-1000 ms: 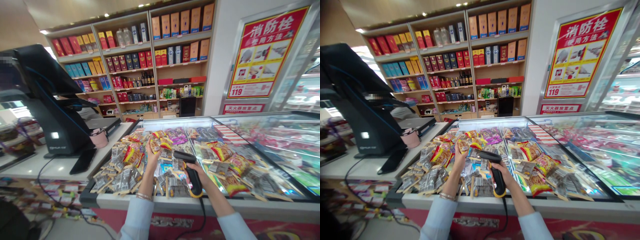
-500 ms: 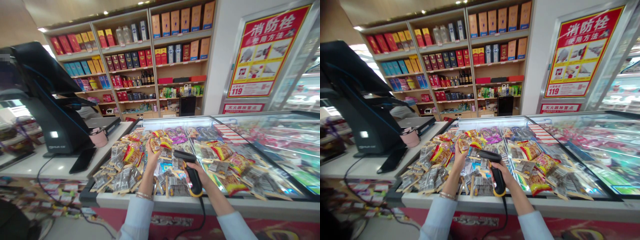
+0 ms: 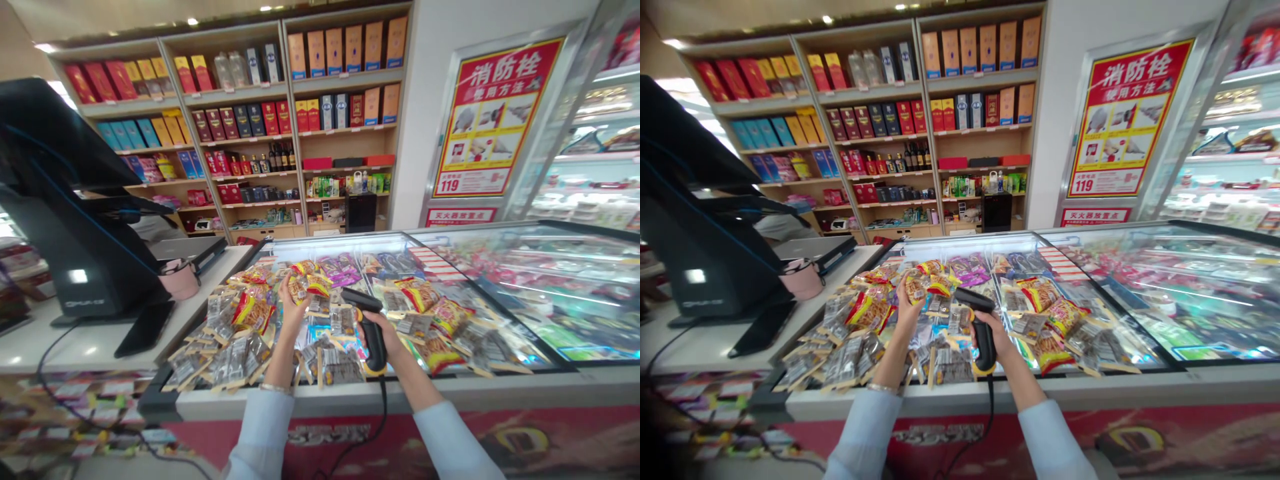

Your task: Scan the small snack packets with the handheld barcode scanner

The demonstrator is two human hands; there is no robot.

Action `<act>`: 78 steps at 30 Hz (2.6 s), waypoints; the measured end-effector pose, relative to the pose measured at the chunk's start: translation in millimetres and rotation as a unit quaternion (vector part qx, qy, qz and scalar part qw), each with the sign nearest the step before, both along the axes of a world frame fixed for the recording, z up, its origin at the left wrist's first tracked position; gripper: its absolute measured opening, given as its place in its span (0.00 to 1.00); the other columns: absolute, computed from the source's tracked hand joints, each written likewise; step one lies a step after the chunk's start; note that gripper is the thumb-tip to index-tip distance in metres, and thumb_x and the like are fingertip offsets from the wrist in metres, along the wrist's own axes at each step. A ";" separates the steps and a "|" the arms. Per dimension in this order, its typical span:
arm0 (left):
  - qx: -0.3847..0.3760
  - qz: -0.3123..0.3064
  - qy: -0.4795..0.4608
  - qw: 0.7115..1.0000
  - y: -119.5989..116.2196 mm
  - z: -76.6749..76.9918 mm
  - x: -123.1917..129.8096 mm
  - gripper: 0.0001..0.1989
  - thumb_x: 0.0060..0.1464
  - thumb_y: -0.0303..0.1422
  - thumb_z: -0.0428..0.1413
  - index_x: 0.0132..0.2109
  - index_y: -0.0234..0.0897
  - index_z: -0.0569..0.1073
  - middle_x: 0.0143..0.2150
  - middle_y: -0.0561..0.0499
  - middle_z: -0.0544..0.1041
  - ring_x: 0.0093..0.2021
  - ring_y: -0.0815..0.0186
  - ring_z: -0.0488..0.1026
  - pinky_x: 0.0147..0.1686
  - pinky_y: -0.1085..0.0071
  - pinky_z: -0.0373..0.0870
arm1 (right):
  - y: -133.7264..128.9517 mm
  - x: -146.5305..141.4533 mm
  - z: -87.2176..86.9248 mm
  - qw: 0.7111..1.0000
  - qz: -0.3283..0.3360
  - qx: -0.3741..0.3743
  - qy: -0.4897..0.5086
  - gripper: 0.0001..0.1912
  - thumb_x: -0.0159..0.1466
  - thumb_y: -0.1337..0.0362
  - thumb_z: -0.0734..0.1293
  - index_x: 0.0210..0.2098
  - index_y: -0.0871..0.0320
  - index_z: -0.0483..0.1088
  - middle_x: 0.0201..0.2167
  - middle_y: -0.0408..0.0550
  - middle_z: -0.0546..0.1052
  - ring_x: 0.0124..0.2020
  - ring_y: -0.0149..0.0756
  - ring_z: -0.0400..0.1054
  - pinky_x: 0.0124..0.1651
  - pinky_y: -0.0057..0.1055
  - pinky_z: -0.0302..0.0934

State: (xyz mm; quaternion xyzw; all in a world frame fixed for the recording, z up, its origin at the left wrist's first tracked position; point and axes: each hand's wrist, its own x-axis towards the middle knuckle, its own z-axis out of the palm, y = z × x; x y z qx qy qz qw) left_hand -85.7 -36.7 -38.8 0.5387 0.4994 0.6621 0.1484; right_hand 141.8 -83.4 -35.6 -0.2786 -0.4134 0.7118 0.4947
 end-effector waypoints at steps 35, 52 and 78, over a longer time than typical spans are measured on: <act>-0.115 -0.260 0.370 0.884 107.7 22.3 274.2 0.31 0.50 0.36 0.56 0.61 0.35 0.65 0.60 0.41 0.69 0.60 0.53 0.65 0.61 0.59 0.58 | -4.6 284.6 -25.9 0.927 -0.361 -0.021 0.103 0.13 0.49 0.55 0.71 0.28 0.58 0.70 0.15 0.41 0.69 0.14 0.28 0.61 0.16 0.23 0.59; -0.137 -0.248 0.301 0.910 97.0 42.6 251.6 0.36 0.48 0.33 0.56 0.65 0.33 0.58 0.62 0.40 0.67 0.62 0.53 0.64 0.62 0.58 0.57 | -6.1 280.0 -21.7 0.931 -0.360 -0.013 0.059 0.13 0.50 0.55 0.70 0.28 0.57 0.69 0.15 0.41 0.69 0.14 0.29 0.63 0.15 0.24 0.60; -0.080 -0.055 -0.001 0.995 20.7 6.2 -29.4 0.26 0.47 0.36 0.58 0.55 0.37 0.69 0.55 0.42 0.74 0.52 0.56 0.73 0.53 0.57 0.69 | 37.3 8.9 19.4 0.995 -0.102 0.013 -0.013 0.12 0.51 0.56 0.70 0.25 0.60 0.69 0.14 0.41 0.71 0.11 0.28 0.63 0.14 0.23 0.58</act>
